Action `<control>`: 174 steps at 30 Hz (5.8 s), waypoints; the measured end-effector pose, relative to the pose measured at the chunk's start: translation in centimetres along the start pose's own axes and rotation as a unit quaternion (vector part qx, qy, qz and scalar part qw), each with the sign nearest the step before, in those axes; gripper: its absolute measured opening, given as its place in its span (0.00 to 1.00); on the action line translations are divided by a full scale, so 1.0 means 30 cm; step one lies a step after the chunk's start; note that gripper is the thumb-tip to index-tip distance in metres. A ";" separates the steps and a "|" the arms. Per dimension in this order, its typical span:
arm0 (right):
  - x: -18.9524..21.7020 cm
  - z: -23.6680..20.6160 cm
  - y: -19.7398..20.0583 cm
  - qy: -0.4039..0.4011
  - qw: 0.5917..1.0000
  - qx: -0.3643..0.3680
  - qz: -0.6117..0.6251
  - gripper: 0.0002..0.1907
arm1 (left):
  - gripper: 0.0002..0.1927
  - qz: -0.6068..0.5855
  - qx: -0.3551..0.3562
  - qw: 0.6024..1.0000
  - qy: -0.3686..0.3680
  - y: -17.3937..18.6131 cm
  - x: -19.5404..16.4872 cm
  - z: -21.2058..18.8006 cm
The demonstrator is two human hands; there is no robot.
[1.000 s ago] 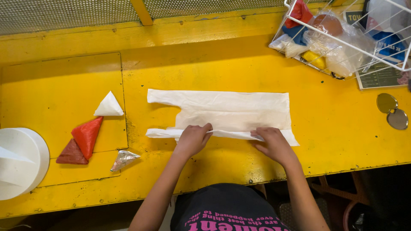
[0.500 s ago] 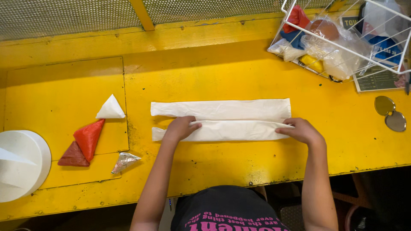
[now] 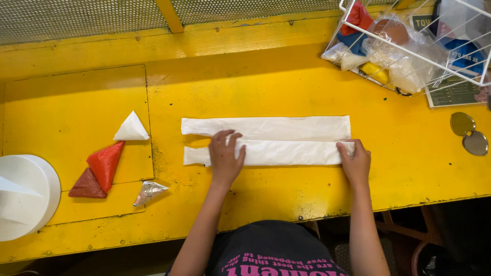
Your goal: The person unfolds a white plastic bag on a yellow table, then folds it into a narrow strip and rolls it into a compact bundle. The person smooths the bag repeatedly during folding and rolling.
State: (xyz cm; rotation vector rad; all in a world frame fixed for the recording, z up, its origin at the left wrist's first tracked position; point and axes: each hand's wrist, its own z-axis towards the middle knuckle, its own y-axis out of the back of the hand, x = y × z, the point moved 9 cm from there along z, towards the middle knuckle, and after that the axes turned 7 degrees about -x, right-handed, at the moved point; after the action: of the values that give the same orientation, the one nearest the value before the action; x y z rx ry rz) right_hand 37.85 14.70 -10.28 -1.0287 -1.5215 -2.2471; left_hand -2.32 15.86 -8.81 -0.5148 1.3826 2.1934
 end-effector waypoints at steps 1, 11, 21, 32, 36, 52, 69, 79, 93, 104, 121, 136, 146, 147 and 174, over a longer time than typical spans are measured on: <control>0.009 -0.011 0.007 0.010 0.999 -0.027 -0.018 0.18 | 0.19 -0.017 0.034 0.999 -0.026 -0.048 -0.046 -0.017; 0.090 -0.123 0.071 0.096 0.976 -0.188 -0.055 0.29 | 0.35 0.006 0.139 0.981 -0.137 -0.215 -0.143 -0.117; 0.406 -0.372 -0.254 0.231 0.970 0.074 0.001 0.32 | 0.36 -0.003 0.159 0.980 -0.118 -0.218 -0.135 -0.128; 0.400 -0.319 -0.342 0.219 0.958 0.115 -0.143 0.37 | 0.43 0.040 0.136 0.988 -0.060 -0.174 -0.080 -0.141; 0.329 -0.271 -0.293 0.197 0.962 0.094 -0.163 0.39 | 0.41 0.058 0.112 0.990 -0.062 -0.165 -0.079 -0.146; 0.149 -0.140 -0.177 0.099 0.977 0.068 -0.178 0.41 | 0.41 0.057 0.100 0.993 -0.032 -0.160 -0.053 -0.143; 0.080 -0.087 -0.148 0.073 0.978 0.083 -0.177 0.43 | 0.53 0.063 0.115 0.991 0.005 -0.153 -0.026 -0.105; 0.092 -0.090 -0.147 0.091 0.976 0.076 -0.185 0.43 | 0.24 0.017 0.073 0.997 -0.001 -0.114 0.017 -0.118; 0.082 -0.084 -0.152 0.087 0.974 0.102 -0.185 0.45 | 0.42 0.057 0.145 0.986 -0.060 -0.111 0.046 -0.085; 0.076 -0.076 -0.151 0.078 0.975 0.104 -0.181 0.45 | 0.38 0.126 0.083 0.987 -0.053 -0.078 0.064 -0.093; 0.254 -0.201 -0.187 0.251 0.948 0.186 -0.054 0.31 | 0.37 -0.041 0.205 0.974 -0.083 -0.148 -0.076 -0.139; 0.270 -0.202 -0.154 0.208 0.945 0.248 -0.040 0.17 | 0.08 -0.025 0.164 0.983 -0.075 -0.101 -0.024 -0.145; 0.232 -0.069 -0.180 0.028 0.931 0.342 -0.127 0.19 | 0.16 0.027 0.306 0.952 -0.010 -0.140 0.043 -0.056; 0.200 -0.055 -0.180 -0.003 0.928 0.349 -0.129 0.19 | 0.16 0.033 0.302 0.953 0.003 -0.150 0.067 -0.042; 0.423 -0.303 -0.271 0.247 0.964 0.099 0.010 0.31 | 0.30 -0.027 0.108 0.986 -0.121 -0.178 -0.177 -0.126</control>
State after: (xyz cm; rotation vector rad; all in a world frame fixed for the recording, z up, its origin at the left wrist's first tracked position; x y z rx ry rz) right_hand 20.40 12.48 -9.56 -0.3826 -1.4562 -2.0717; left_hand 5.31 13.27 -11.28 -0.1976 1.4315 1.9588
